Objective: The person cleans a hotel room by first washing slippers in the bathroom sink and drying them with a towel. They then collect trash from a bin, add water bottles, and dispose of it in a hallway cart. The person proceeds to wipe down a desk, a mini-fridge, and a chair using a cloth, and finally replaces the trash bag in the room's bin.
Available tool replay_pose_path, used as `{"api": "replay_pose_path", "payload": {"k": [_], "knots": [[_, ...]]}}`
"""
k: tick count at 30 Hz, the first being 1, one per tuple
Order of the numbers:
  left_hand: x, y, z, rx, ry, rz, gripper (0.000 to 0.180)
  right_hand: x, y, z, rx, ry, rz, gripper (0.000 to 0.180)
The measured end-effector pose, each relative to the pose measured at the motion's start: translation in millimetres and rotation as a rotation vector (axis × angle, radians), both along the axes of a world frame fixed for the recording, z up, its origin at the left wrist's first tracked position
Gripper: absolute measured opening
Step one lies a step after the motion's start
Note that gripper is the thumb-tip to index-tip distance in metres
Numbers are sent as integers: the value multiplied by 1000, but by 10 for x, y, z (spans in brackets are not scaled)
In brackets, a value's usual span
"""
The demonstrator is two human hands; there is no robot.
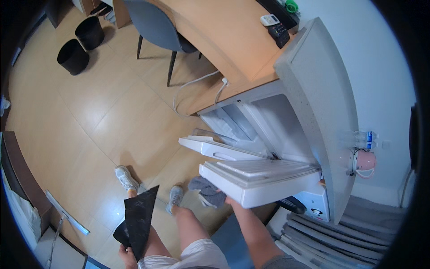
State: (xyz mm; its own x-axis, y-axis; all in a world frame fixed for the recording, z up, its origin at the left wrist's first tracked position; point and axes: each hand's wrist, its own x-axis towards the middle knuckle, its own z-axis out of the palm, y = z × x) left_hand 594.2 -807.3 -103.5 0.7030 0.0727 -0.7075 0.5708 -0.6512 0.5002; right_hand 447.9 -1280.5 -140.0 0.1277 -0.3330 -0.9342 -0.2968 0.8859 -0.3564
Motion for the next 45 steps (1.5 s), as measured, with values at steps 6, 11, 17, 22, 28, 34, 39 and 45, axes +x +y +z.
{"api": "replay_pose_path", "payload": {"k": [6,11,17,22,28,34,39,45], "knots": [[473,510,2,185,14,-141,25,531,-735,-489,-352,152,362,41],[1017,858,220,221,77,-119,36,967,-1042,-214,-565,182,477,52],[2254,902,374,357,67,-245,35,2391,-829,1638,-859,233,930,52],[3478,610,113,220,-199,-316,31,3007,-1424,2185,-1638,350,563,54],[4522,-1470,617,-157,-272,-214,14,3923,-2519,1523,-1392,1009,416,76],[5591,-4306,1508,-488,81,-278,41,6984,-2486,1838,-1587,380,977,77],[5826,-5511,1582,-597,34,-327,43,7958,-2441,1741,-1600,-383,1172,47],[5825,-5392,1622,-498,54,-293,43,7371,-3349,2148,-800,-174,132,46]]}}
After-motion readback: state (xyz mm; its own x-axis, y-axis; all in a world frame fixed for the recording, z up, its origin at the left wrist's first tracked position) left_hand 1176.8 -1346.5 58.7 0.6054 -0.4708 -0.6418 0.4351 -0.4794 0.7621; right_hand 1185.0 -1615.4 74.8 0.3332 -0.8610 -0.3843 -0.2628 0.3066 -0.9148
